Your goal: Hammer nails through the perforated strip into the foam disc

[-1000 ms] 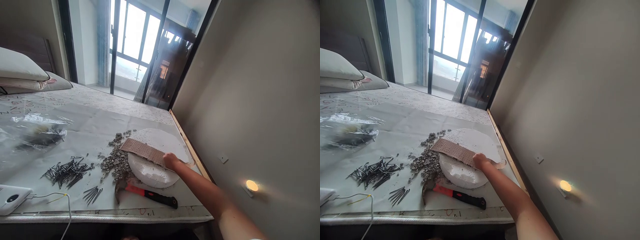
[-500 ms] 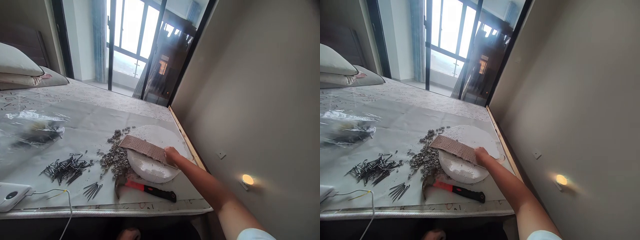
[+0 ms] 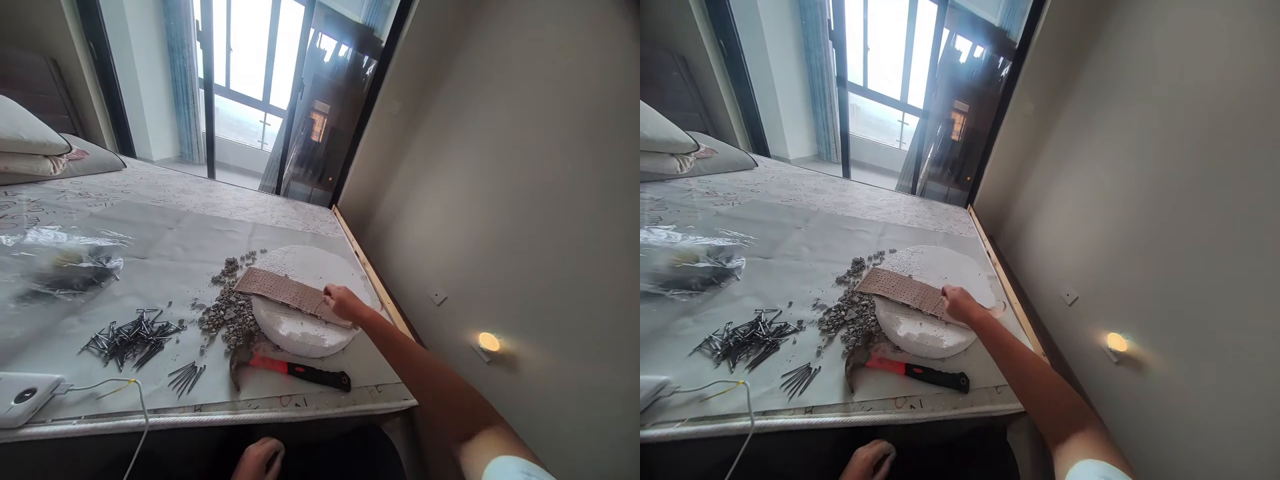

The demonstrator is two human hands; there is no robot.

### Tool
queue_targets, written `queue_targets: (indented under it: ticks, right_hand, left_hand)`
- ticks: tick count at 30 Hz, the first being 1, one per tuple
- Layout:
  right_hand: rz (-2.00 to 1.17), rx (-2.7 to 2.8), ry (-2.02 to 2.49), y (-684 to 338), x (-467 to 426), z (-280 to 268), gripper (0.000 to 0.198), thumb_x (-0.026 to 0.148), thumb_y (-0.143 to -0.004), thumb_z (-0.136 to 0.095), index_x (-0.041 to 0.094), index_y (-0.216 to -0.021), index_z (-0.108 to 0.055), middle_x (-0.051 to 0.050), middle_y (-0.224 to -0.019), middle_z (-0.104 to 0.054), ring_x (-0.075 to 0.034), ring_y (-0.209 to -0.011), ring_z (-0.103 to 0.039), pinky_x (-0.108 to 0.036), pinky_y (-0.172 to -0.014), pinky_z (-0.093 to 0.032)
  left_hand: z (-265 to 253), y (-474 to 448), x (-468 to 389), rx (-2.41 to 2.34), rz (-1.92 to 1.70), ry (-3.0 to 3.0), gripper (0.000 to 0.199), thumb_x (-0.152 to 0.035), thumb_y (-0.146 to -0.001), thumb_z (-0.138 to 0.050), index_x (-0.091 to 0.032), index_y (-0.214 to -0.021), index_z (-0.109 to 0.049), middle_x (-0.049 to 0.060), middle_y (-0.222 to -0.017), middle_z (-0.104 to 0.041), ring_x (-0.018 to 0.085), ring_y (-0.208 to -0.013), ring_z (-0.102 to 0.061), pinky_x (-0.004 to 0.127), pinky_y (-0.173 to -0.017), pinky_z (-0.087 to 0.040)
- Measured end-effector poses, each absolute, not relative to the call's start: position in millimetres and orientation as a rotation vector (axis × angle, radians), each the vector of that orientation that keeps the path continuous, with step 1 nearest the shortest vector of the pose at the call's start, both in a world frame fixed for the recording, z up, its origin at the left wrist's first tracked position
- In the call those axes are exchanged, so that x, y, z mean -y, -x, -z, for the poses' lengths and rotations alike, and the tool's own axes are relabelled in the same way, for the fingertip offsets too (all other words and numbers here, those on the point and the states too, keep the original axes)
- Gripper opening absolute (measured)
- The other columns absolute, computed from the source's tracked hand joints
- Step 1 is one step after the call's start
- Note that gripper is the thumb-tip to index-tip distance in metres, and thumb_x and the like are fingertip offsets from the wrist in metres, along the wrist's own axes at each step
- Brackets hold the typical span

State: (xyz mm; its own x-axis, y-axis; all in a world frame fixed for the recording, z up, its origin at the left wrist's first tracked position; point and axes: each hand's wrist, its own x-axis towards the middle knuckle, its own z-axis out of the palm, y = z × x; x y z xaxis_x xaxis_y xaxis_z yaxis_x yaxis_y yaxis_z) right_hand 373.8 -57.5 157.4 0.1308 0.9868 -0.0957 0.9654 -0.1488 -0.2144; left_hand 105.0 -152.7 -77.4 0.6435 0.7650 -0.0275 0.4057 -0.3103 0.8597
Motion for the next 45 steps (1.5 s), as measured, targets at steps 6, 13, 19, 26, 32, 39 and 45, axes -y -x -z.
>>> queue_targets:
  ticks: [6,13,19,26,32,39,45]
  right_hand:
    - [-1.059,2.042,1.6,-286.1,180.3,-101.0,0.012,0.022,-0.084,-0.048,0.018,-0.085,-0.06,-0.002,-0.082,-0.065,-0.012,-0.07,-0.057,-0.019,-0.061,-0.04]
    - [-1.319,1.589,1.577,-248.4,260.3,-70.0,0.012,0.022,-0.084,-0.047,0.017,-0.082,-0.058,-0.003,-0.081,-0.064,-0.015,-0.075,-0.057,-0.026,-0.069,-0.044]
    - [-1.474,1.241,1.414,-241.3,284.0,-72.6,0.026,0.025,-0.082,-0.053,0.021,-0.108,-0.051,-0.005,-0.098,-0.064,-0.017,-0.089,-0.062,-0.033,-0.082,-0.05]
    - [-1.478,1.158,1.532,-255.8,307.0,-78.4,0.033,0.029,-0.082,-0.052,0.021,-0.115,-0.052,-0.006,-0.099,-0.064,-0.018,-0.095,-0.061,-0.034,-0.088,-0.048]
    - [-1.5,1.213,1.667,-267.3,327.6,-86.8,0.031,0.034,-0.085,-0.049,0.022,-0.112,-0.057,-0.005,-0.101,-0.064,-0.018,-0.095,-0.06,-0.03,-0.085,-0.046]
    - [-1.469,1.22,1.714,-278.6,339.6,-79.9,0.028,0.033,-0.084,-0.048,0.021,-0.106,-0.059,-0.005,-0.095,-0.065,-0.019,-0.091,-0.06,-0.03,-0.082,-0.046]
    - [-1.467,1.225,1.718,-282.8,342.0,-75.3,0.027,0.036,-0.084,-0.047,0.02,-0.102,-0.061,-0.005,-0.095,-0.066,-0.019,-0.089,-0.06,-0.03,-0.08,-0.045]
  left_hand:
    - [8.3,-97.0,156.6,-0.749,-0.538,-1.304,0.053,-0.063,-0.081,-0.038,-0.016,-0.092,-0.063,0.004,-0.07,-0.061,0.012,-0.056,-0.05,0.024,-0.05,-0.037]
    - [-40.1,-79.8,202.6,-0.738,-0.265,-1.164,0.039,-0.052,-0.066,-0.067,-0.014,-0.069,-0.058,-0.002,-0.058,-0.057,0.008,-0.053,-0.048,0.022,-0.053,-0.036]
    - [-47.5,-69.5,212.7,-0.82,-0.195,-1.136,0.035,-0.047,-0.062,-0.069,-0.014,-0.07,-0.058,-0.002,-0.057,-0.055,0.007,-0.05,-0.046,0.022,-0.051,-0.035]
    - [-43.2,-42.7,119.1,-1.401,-0.423,-1.977,0.022,-0.035,-0.076,-0.052,-0.016,-0.077,-0.065,0.005,-0.075,-0.067,0.016,-0.072,-0.058,0.027,-0.069,-0.042]
    - [-17.3,-12.3,32.1,-1.759,-0.207,-2.42,0.024,-0.027,-0.08,-0.047,-0.015,-0.082,-0.067,0.01,-0.089,-0.069,0.02,-0.085,-0.061,0.027,-0.076,-0.042]
    - [-2.8,-11.9,14.6,-1.791,0.025,-2.548,0.026,-0.026,-0.083,-0.044,-0.015,-0.087,-0.068,0.01,-0.092,-0.069,0.02,-0.087,-0.061,0.026,-0.075,-0.042]
    - [-2.9,-15.7,8.5,-1.767,0.088,-2.548,0.024,-0.026,-0.083,-0.047,-0.016,-0.087,-0.068,0.01,-0.091,-0.069,0.019,-0.086,-0.061,0.026,-0.075,-0.042]
